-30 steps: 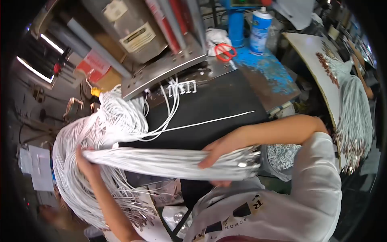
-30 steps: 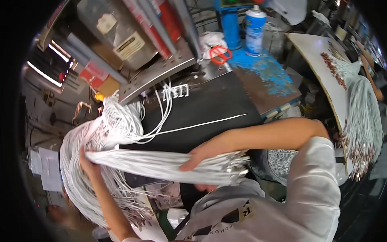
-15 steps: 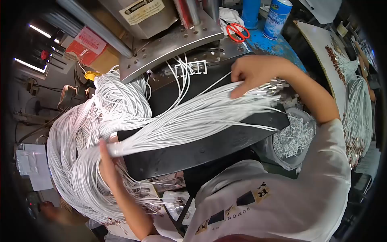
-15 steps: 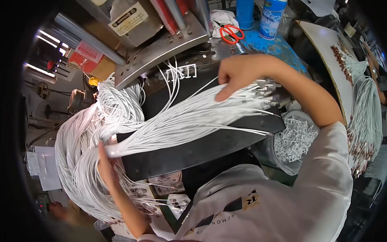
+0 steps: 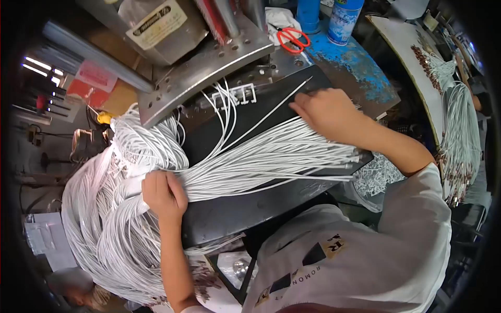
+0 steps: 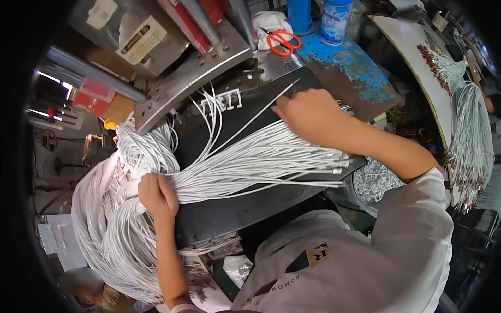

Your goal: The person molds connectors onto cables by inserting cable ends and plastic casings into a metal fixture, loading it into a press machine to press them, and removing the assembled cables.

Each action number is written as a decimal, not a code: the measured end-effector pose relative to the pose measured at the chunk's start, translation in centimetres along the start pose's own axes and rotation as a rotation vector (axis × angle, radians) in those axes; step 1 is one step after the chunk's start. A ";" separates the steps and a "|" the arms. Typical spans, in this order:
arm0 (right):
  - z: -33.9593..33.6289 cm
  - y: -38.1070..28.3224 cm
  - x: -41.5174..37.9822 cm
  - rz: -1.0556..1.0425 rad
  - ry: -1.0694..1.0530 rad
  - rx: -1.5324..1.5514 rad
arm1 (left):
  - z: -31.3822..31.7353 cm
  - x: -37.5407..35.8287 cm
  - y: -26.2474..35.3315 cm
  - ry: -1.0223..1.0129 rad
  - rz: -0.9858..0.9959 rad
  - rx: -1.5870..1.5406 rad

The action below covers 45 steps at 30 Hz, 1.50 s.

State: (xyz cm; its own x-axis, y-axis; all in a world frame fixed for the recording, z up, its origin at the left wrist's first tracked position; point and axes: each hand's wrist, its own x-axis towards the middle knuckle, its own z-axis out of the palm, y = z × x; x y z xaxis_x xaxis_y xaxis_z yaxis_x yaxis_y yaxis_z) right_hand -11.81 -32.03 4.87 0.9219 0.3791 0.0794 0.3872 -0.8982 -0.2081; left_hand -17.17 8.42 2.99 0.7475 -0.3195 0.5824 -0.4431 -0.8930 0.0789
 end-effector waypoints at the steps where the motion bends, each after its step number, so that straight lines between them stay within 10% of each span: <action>1: 0.3 -0.1 0.2 0.022 0.022 -0.033 | 0.5 0.2 -1.0 0.009 0.006 0.008; 4: 1.1 1.1 0.9 -0.214 0.360 -0.051 | 0.6 1.2 -0.8 0.062 0.010 -0.043; 9: 2.7 3.4 4.1 -0.377 0.140 0.108 | 0.0 3.9 4.1 -0.073 0.094 -0.219; 20: -2.9 2.9 1.4 -0.343 -0.090 0.287 | 5.1 14.4 9.1 -1.016 -0.060 -0.728; 28: 7.9 -0.7 13.2 -0.343 0.391 -0.055 | 5.6 12.9 8.9 -0.984 -0.162 -0.936; 33: 2.1 -0.7 9.3 -0.221 -0.020 -0.050 | 5.4 12.7 8.8 -0.887 -0.154 -0.901; 45: 3.5 -0.4 6.2 -0.306 0.312 0.378 | 6.1 12.6 8.4 -0.919 -0.214 -0.899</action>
State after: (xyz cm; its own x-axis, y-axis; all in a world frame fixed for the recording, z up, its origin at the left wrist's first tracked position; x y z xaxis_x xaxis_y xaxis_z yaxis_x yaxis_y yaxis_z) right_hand -6.27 -28.51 2.04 0.7489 0.4745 0.4625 0.6602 -0.5941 -0.4595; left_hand -8.46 -5.00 6.00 0.7485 -0.6164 -0.2445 -0.1798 -0.5436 0.8198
